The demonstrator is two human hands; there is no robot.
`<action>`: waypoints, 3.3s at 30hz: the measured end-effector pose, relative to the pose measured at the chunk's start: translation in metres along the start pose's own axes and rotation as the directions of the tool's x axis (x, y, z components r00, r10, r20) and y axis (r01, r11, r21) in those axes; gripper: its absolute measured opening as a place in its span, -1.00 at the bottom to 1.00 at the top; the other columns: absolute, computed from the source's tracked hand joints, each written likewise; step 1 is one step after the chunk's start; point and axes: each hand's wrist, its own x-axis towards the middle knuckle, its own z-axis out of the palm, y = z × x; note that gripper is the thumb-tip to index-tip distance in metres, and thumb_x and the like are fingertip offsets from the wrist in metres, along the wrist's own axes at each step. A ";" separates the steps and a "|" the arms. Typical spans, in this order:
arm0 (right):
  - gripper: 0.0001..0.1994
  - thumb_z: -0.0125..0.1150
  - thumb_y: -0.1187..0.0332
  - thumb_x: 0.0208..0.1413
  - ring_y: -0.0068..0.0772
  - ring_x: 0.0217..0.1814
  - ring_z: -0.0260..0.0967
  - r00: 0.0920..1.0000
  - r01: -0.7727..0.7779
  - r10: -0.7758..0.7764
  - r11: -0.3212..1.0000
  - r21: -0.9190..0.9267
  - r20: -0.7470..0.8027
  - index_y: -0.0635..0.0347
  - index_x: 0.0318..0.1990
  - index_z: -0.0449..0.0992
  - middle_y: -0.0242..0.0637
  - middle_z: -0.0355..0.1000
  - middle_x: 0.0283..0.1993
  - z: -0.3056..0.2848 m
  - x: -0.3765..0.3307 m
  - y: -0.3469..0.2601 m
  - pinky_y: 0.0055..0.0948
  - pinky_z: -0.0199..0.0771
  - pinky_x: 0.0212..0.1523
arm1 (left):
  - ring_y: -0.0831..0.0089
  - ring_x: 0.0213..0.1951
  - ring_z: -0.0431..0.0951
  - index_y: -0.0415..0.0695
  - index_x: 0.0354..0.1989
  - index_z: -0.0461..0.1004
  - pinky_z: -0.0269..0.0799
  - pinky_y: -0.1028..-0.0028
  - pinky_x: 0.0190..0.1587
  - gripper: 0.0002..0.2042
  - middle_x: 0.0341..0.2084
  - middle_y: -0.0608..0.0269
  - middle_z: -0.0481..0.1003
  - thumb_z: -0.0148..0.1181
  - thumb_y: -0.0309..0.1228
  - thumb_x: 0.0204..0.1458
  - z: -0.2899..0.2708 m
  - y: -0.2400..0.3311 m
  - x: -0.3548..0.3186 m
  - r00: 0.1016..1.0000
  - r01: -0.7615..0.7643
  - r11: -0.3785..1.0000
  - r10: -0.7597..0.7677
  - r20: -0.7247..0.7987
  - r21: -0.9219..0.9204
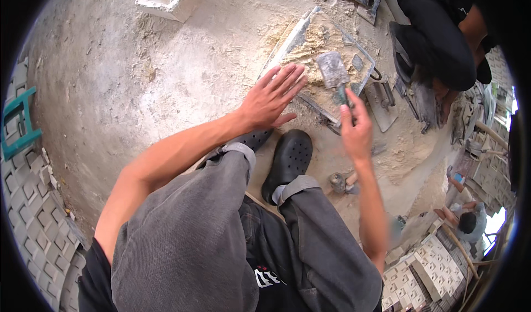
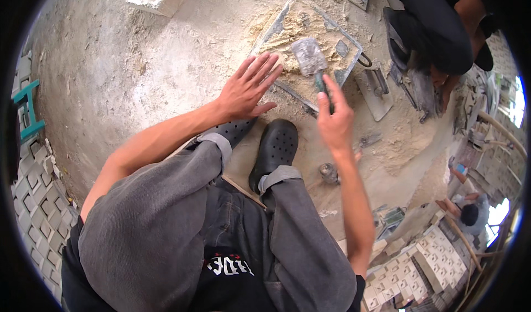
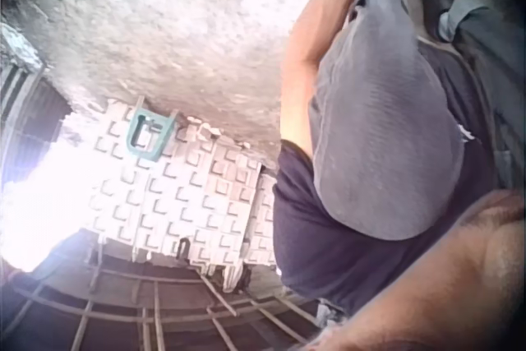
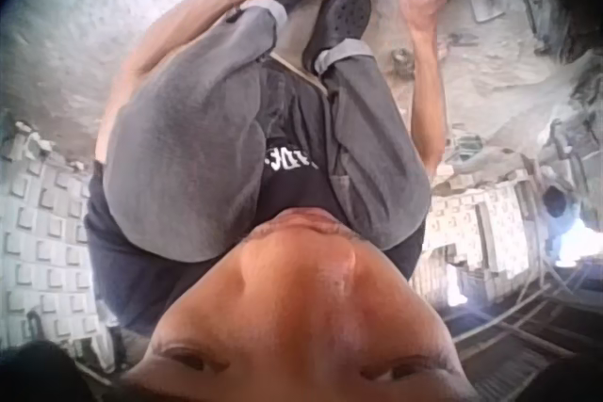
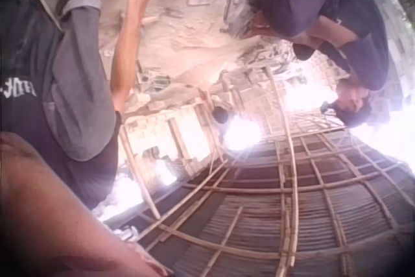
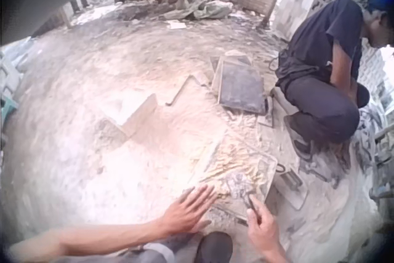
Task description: The person uses a trowel to shape and smooth wet material inside a square metal mold to create a patterned tile.
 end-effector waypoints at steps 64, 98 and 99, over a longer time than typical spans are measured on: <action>-0.73 0.26 0.35 0.17 0.00 -0.25 0.53 1.000 0.011 -0.015 0.979 -0.202 -0.018 0.16 0.02 0.57 -0.06 0.59 -0.22 -0.069 0.026 -0.012 -0.26 0.47 -0.17 | 0.05 0.49 -0.06 -0.34 0.45 -0.04 -0.23 0.16 0.52 0.14 0.45 -0.17 -0.02 -0.07 0.49 -0.02 -0.006 -0.002 0.075 1.000 0.011 0.999 -0.010 0.027 -0.031; -0.52 -0.08 0.21 0.30 -0.44 -0.65 0.01 0.970 0.027 -0.232 0.390 0.920 0.069 0.04 -0.71 0.07 -0.41 0.09 -0.73 0.009 0.104 -0.103 -0.34 0.19 -0.41 | -0.20 0.41 0.08 -0.27 0.48 -0.49 0.06 0.19 0.45 0.49 0.40 -0.44 -0.06 0.50 0.30 -0.38 0.012 -0.068 0.051 0.970 0.242 0.661 -0.183 0.159 -0.710; -0.50 -0.14 0.21 0.31 -0.46 -0.68 -0.09 0.967 0.014 -0.241 0.386 0.922 0.086 -0.01 -0.73 -0.03 -0.44 -0.01 -0.77 0.009 0.106 -0.106 -0.32 0.13 -0.43 | -0.20 0.40 0.12 -0.29 0.47 -0.49 0.08 0.22 0.45 0.50 0.39 -0.44 -0.01 0.50 0.31 -0.38 0.010 -0.069 0.050 0.963 0.268 0.668 -0.192 0.188 -0.694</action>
